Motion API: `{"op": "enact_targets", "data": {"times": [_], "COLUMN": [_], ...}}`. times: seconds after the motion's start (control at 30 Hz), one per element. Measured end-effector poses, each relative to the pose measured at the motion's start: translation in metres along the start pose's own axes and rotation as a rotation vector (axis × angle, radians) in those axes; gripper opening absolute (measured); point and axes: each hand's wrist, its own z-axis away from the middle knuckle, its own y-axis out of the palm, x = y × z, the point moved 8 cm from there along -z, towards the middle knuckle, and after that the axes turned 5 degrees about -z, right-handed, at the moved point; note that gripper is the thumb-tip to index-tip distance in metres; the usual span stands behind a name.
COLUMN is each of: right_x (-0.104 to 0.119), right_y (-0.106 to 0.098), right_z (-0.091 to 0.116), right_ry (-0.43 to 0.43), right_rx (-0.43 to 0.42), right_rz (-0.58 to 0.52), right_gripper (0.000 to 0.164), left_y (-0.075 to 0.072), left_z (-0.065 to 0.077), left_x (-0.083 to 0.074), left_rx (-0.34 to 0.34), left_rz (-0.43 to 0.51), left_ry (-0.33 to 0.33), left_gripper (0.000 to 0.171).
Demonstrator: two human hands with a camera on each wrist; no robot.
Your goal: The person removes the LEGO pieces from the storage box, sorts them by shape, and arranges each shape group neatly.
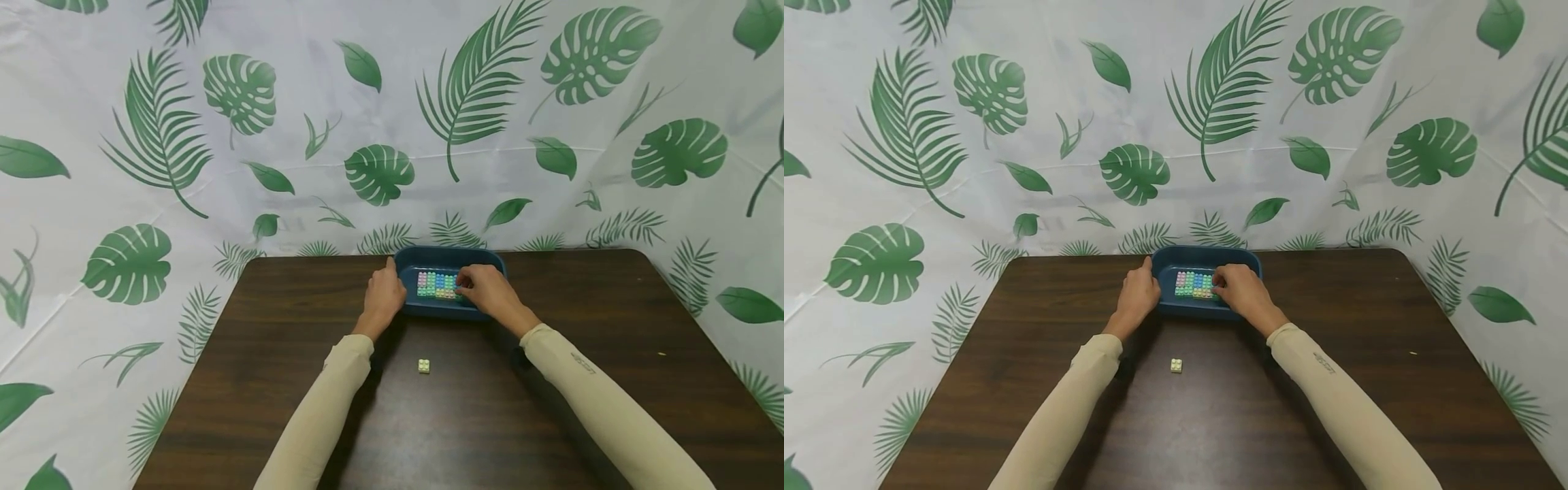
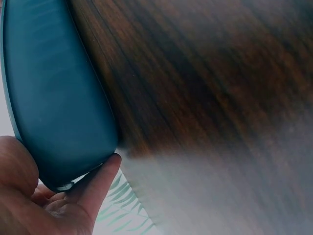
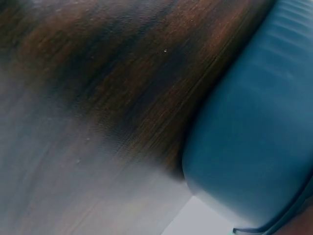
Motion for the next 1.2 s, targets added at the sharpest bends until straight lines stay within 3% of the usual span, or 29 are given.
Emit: {"op": "enact_targets", "data": {"times": [0.37, 0.73, 1.2], "right_x": [0.005, -0.003, 0.005], "right_y": [0.008, 0.014, -0.003], "right_z": [-0.006, -0.007, -0.004], "right_ry": [0.056, 0.079, 0.051], "right_rx": [0.099, 0.133, 0.07], "right_rz": [0.027, 0.073, 0.122], "right_gripper": [0.01, 0.014, 0.021], "left_y": [0.0, 0.0, 0.002], "left_z": [0.0, 0.002, 0.0], "left_x": [0.005, 0.0, 0.0], "left_rx": [-0.02, -0.031, -0.024], "left_rz": [0.009, 0.005, 0.008], "left_ry": [-0.021, -0.005, -0.013], "left_gripper": [0.055, 0.055, 0.055]}}
